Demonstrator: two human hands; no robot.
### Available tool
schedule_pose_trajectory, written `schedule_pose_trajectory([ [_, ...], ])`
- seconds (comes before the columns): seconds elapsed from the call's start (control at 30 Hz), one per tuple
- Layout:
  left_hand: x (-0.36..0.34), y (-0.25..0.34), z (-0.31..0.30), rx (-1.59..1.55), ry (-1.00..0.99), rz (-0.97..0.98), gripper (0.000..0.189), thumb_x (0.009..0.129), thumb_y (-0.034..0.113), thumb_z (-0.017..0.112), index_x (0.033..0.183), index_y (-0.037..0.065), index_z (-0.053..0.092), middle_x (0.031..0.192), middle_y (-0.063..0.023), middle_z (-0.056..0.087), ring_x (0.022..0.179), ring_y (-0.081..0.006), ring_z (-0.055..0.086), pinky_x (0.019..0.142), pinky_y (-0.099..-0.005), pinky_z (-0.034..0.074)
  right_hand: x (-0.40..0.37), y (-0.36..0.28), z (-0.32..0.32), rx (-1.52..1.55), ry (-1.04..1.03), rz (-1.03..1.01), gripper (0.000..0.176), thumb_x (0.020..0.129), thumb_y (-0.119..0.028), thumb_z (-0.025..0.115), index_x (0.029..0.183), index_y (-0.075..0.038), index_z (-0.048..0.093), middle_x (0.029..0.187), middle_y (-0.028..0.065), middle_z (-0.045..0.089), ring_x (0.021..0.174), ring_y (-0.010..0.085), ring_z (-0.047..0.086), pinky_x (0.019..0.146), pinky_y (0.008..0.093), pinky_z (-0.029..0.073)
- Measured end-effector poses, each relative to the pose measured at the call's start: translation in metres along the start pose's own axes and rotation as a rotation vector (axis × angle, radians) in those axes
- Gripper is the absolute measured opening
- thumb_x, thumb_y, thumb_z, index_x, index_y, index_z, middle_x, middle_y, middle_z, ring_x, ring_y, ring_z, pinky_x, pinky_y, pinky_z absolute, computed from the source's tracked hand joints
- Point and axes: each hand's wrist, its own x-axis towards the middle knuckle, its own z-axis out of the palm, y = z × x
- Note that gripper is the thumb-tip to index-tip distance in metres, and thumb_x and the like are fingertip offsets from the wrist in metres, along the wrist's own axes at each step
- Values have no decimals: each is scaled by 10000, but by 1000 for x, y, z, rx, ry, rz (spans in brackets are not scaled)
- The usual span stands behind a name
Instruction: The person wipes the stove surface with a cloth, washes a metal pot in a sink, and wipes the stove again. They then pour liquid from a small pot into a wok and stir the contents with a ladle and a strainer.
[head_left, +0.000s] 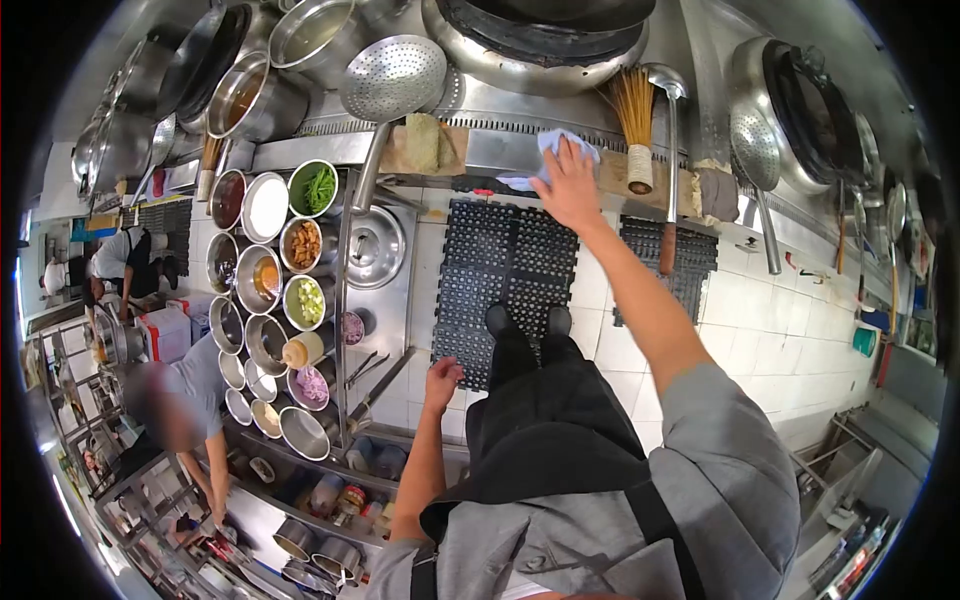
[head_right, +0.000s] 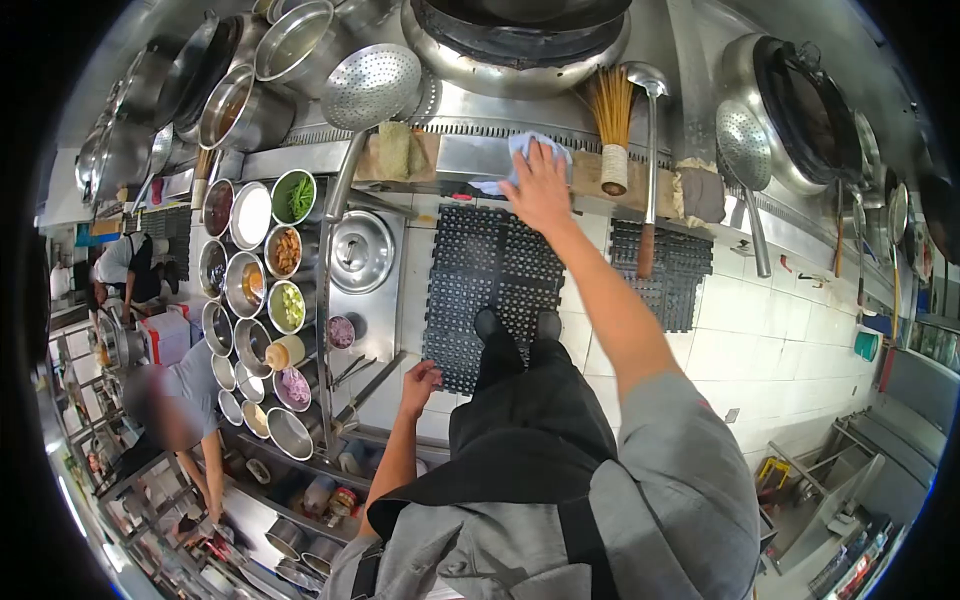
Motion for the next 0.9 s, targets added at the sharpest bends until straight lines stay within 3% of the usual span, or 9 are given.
schedule_pose_trajectory([
  [0.13, -7, -7, -2, 44, 14, -50, 345, 862, 114, 590, 1183, -10, 571, 929, -71, 682, 767, -130, 638, 607, -250, 463, 57, -84, 20, 98, -20, -36, 593, 954, -454, 450, 1392, -53, 440, 1522, 191, 292, 1417, 363, 249, 1139, 545, 192],
  [0.27, -19, -49, -10, 142, 5, -179, 362, 849, 132, 591, 1186, 0, 580, 904, -85, 690, 779, -151, 658, 593, -278, 475, 23, -32, 13, 115, -76, -204, 624, 947, -474, 459, 1402, -49, 425, 1531, 189, 277, 1427, 367, 226, 1142, 553, 182],
  [0.3, -27, -55, -14, 162, -13, -203, 362, 850, 127, 588, 1190, 1, 579, 901, -88, 691, 777, -155, 663, 587, -281, 477, 6, -15, -4, 16, -149, -82, 659, 937, -507, 459, 1407, -46, 420, 1537, 188, 264, 1426, 375, 220, 1139, 556, 177],
  [0.37, -30, -73, -22, 175, -14, -204, 377, 854, 118, 578, 1212, -1, 565, 903, -99, 694, 759, -172, 679, 569, -295, 489, -25, 14, -6, -47, -77, 91, 664, 933, -511, 467, 1407, -49, 424, 1537, 188, 266, 1426, 378, 215, 1134, 559, 180],
  [0.5, -46, -97, -30, 39, 32, -295, 382, 859, 95, 569, 1231, 8, 548, 908, -106, 692, 767, -179, 686, 558, -277, 488, 8, -22, 4, -112, 15, 319, 654, 933, -499, 480, 1402, -44, 434, 1529, 203, 276, 1422, 381, 217, 1124, 562, 194],
  [0.6, -54, -102, -27, 45, 105, -329, 355, 839, 75, 590, 1181, -19, 580, 862, -121, 694, 674, -167, 674, 466, -264, 452, 54, -81, 22, 117, -81, -20, 659, 919, -493, 509, 1386, -32, 451, 1520, 220, 285, 1417, 381, 229, 1112, 576, 205],
  [0.7, -57, -99, -23, 9, 87, -306, 353, 840, 83, 596, 1178, -19, 582, 855, -116, 691, 668, -163, 670, 474, -260, 452, 46, -68, 15, 219, -112, -227, 664, 908, -498, 520, 1366, -21, 469, 1514, 230, 290, 1410, 380, 247, 1107, 580, 213],
  [0.8, -52, -81, -19, 42, 45, -256, 342, 878, 99, 561, 1209, 12, 558, 897, -79, 681, 745, -155, 666, 568, -273, 474, 4, -10, 2, 99, -35, -179, 653, 901, -491, 530, 1349, -18, 485, 1504, 232, 307, 1409, 378, 254, 1114, 571, 211],
  [0.9, -45, -65, -19, 7, 103, -132, 355, 867, 90, 565, 1208, -9, 568, 892, -100, 692, 716, -153, 665, 540, -260, 469, -18, 6, 0, -105, 38, 116, 654, 909, -502, 514, 1345, -15, 485, 1502, 235, 307, 1409, 379, 253, 1120, 572, 204],
])
